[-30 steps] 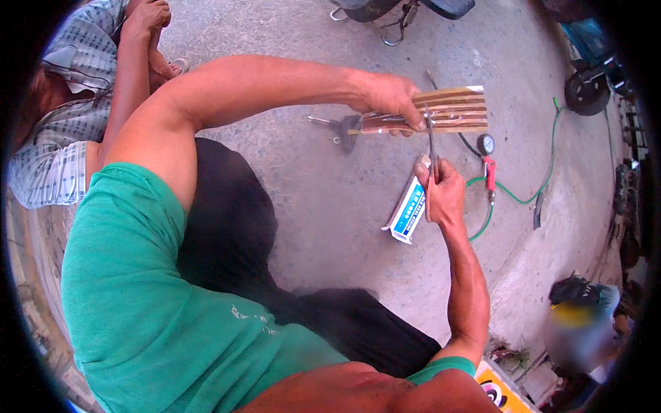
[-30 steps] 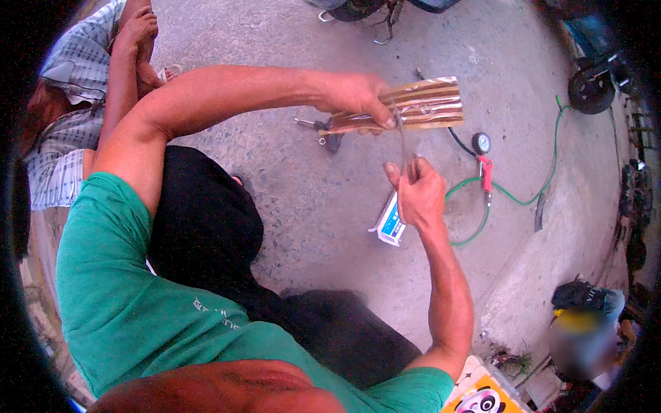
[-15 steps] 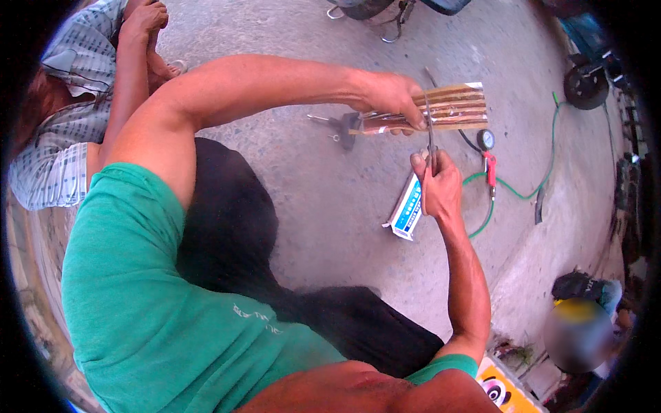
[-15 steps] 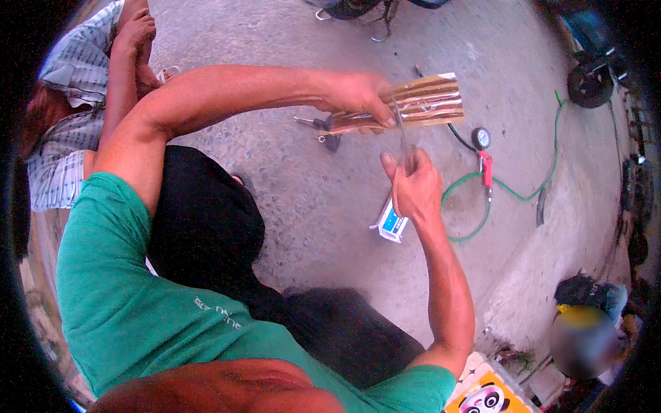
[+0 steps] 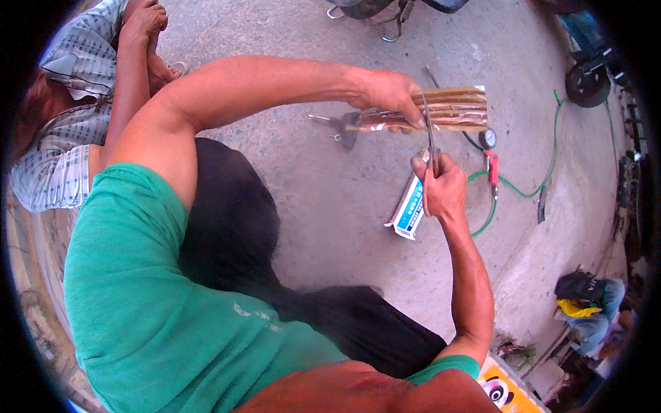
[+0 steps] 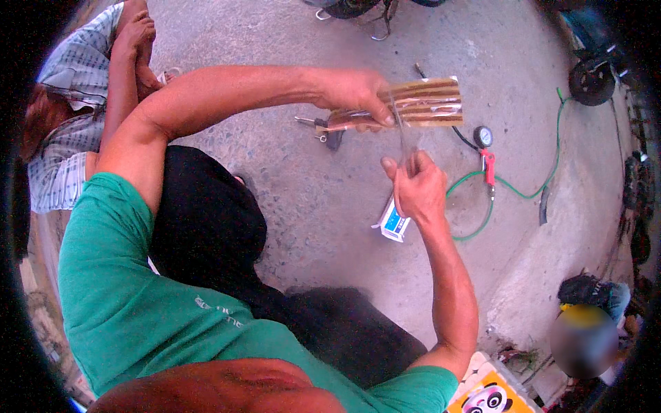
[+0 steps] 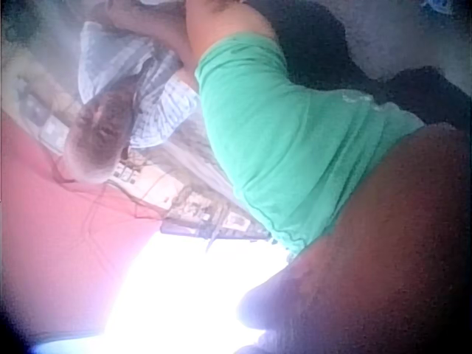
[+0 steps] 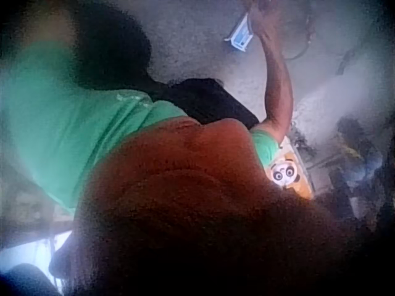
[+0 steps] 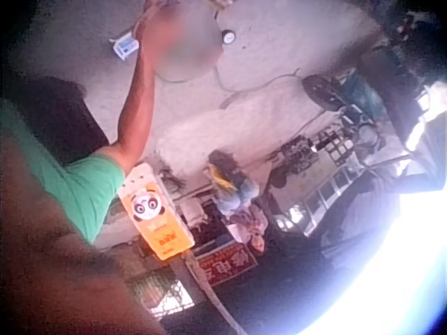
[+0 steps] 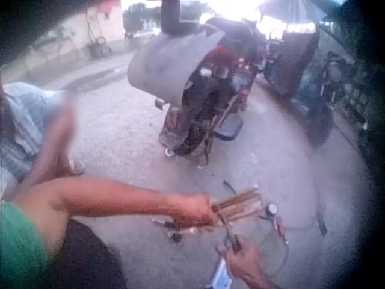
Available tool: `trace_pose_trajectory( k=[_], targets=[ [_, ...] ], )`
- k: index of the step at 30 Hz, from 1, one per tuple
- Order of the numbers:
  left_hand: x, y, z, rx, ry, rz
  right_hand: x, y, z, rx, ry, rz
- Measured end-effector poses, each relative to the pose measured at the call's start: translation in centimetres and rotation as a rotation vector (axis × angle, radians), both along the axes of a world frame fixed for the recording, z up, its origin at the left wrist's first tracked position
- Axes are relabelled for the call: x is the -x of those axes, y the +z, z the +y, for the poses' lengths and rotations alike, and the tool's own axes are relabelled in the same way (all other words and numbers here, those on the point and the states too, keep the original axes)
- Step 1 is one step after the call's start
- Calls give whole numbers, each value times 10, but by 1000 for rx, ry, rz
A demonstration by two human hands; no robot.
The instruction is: The person cuts a strip of rubber patch material with scissors, sands a small area of a rubber tube with sandpaper, and then cuts another smaller piece of the patch material.
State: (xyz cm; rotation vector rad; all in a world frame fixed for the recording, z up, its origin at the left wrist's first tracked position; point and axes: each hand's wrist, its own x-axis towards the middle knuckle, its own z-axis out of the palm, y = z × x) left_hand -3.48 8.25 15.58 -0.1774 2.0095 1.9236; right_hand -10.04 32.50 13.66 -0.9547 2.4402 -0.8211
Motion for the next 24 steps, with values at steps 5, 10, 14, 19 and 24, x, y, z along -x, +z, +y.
trace_pose_trajectory(
  k=[5,10,14,19,24],
  targets=[
    [1,1,7,84,6,19,-5,11,-10,-10,9,6],
    [2,-2,5,-24,-6,7,-3,11,-11,10,12,-7],
    [4,1,1,4,-3,-9,-1,12,-10,2,-14,-43],
    [-1,12,2,36,-17,14,-3,18,-8,-27,9,3],
    [2,1,-2,-26,-54,-11,-2,16,-6,-69,19,-38]
  ],
)
